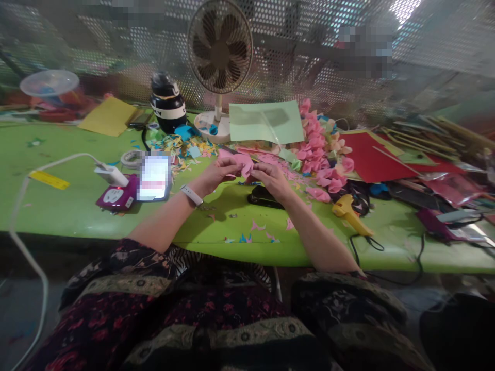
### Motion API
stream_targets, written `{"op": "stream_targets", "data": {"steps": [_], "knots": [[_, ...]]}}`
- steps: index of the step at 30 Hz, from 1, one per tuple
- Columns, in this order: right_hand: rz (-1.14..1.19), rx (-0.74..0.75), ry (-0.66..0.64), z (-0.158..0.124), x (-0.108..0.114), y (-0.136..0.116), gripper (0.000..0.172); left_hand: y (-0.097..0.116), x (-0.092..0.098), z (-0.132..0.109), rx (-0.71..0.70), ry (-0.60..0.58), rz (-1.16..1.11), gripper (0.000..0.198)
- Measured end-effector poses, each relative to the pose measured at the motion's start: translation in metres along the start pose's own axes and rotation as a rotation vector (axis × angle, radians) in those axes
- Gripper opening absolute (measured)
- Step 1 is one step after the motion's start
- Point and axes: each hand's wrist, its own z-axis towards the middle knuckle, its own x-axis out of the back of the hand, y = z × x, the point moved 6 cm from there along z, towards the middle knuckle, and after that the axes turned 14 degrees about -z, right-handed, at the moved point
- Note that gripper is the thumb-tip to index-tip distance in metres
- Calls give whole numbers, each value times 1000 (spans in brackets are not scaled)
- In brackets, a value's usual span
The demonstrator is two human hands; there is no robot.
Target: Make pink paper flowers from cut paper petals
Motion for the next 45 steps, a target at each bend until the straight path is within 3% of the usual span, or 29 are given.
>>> {"op": "stream_targets", "data": {"steps": [16, 26, 36, 41, 45], "knots": [[9, 10, 4, 0, -2, -1, 32, -5, 1, -1, 78, 26, -103, 22], [-30, -34, 15, -1, 1, -3, 17, -2, -3, -1, -10, -6, 29, 20], [18, 36, -15, 5, -2, 4, 24, 0, -5, -1, -51, -57, 65, 25], [74, 72, -15, 6, -1, 3, 46, 1, -9, -2, -114, -93, 147, 25], [108, 80, -66, 4, -3, -3, 48, -1, -12, -3, -102, -111, 153, 23]]}}
